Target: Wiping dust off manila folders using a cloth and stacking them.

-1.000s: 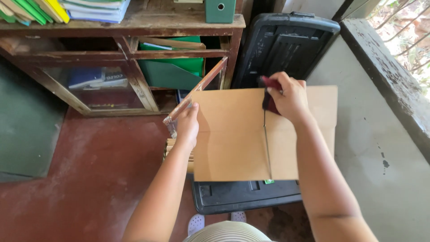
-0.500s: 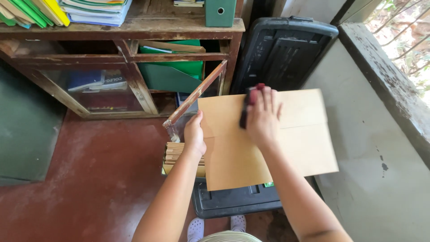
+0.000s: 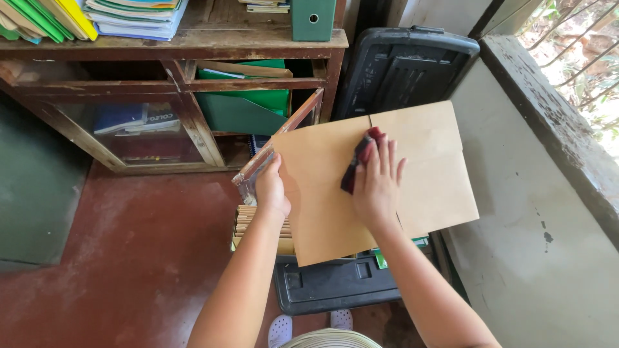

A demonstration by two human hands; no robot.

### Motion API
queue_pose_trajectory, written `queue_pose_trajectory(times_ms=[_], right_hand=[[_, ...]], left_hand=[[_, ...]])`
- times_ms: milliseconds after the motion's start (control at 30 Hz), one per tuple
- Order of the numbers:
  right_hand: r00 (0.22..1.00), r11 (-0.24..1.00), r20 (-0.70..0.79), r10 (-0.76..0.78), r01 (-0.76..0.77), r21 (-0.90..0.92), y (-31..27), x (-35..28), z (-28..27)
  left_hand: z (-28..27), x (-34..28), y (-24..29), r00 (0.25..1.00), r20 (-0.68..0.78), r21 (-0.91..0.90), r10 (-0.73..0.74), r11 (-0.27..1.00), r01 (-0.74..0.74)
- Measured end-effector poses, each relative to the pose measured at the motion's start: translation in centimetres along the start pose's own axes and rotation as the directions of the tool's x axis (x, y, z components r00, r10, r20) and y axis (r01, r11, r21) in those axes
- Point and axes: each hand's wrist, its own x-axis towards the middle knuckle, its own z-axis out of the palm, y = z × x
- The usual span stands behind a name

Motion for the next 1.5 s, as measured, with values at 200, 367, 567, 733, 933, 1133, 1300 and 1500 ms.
queue_pose_trajectory(times_ms=[200,367,567,733,933,1133,1300,1500], right_hand=[[0.889,0.889,-0.009,-0.458,0.458,0.007,-7.9,-6.5,-1.4],[0.958,0.955,-0.031,-0.286,0.282,-0.091,-0.5,-3.2,-1.1],[0.921,0.922,-0.042,-0.388,0.387,-0.017,-2.3,-3.8,-1.9],[0.881,0.880,-0.063,-0.469,0.459,-0.126,0.5,-0.6,-4.1],[0.903,0.970,-0.418,-0.095,0.179,0.165,7.6,3.0,-5.1],[0.915,0.857,0.075,0.396,-0.398,0.326,14.8,4.0,-1.5],[0.759,0.567,0.237,0.606,-0.622,0.541,12.7,3.6,-0.1],[0.683,0.434,0.153,0.714,-0.603,0.669,12.0,3.8,3.4]], left_hand=[[1.3,4.2,-3.1,0.991,-0.055,-0.001,0.121,0.993,-0.121],[1.5,2.9,-0.9,0.991,-0.125,-0.112,0.041,0.992,-0.055],[2.2,4.2,-2.1,0.985,-0.171,-0.092,0.016,0.995,-0.032],[1.7,4.0,-0.6,0.993,-0.117,-0.005,0.021,1.000,-0.022],[0.5,3.1,2.3,0.978,-0.161,0.141,0.130,0.984,-0.107],[-1.5,6.2,3.0,0.983,-0.120,0.201,0.140,0.973,-0.114],[-3.9,11.6,-0.6,0.758,-0.172,0.492,0.630,0.721,-0.487],[1.2,3.1,-3.7,0.505,0.208,0.607,0.838,0.294,-0.738]])
